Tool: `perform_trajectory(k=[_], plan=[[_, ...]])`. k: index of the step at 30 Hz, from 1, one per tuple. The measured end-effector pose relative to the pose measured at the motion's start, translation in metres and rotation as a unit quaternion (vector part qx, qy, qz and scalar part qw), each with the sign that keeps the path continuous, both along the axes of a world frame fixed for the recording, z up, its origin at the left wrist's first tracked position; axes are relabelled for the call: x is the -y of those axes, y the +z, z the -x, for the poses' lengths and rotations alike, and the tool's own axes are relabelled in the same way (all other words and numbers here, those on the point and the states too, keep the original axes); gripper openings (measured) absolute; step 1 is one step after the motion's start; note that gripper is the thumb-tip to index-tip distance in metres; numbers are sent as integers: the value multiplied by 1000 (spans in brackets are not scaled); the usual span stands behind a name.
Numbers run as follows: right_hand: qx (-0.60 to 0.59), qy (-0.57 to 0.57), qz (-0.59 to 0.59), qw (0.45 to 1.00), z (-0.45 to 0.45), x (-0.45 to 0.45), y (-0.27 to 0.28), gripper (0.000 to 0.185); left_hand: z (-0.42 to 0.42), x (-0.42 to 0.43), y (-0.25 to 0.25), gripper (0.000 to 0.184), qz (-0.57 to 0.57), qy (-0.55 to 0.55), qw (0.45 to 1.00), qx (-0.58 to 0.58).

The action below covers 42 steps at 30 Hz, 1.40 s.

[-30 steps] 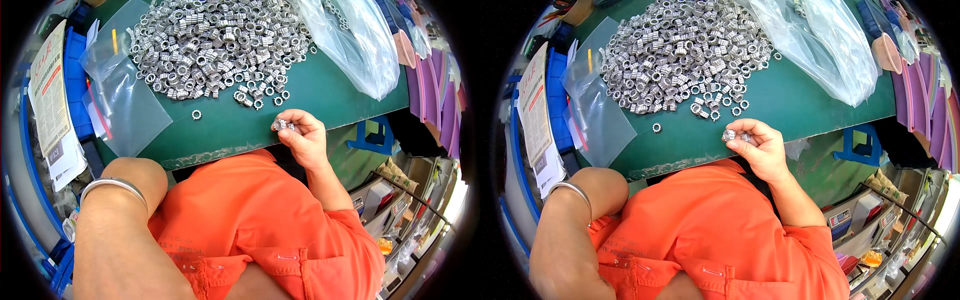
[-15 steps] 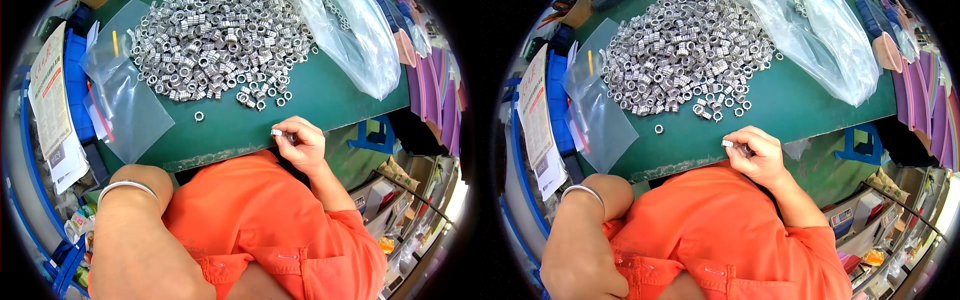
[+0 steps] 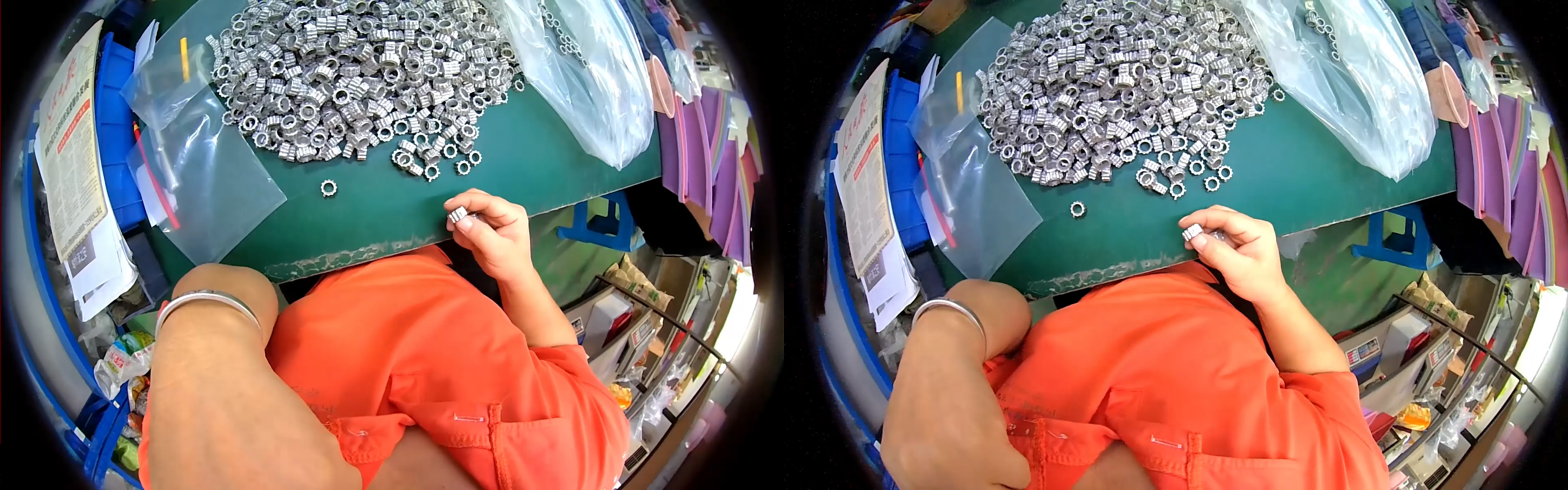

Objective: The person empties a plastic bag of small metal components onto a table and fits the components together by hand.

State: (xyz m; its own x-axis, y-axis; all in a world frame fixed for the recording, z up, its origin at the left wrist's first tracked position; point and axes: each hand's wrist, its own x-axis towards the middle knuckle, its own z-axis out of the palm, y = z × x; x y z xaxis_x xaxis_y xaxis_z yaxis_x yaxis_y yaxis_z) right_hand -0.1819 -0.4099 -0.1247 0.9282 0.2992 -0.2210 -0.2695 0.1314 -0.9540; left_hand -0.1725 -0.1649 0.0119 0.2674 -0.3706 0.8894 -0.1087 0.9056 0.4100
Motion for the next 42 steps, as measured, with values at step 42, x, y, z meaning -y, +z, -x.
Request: perform_trajectory(k=[42], plan=[[1,-21,-41,999,-28,26,-12,21,-14,43,-139,8,-350,-167,702,-598]])
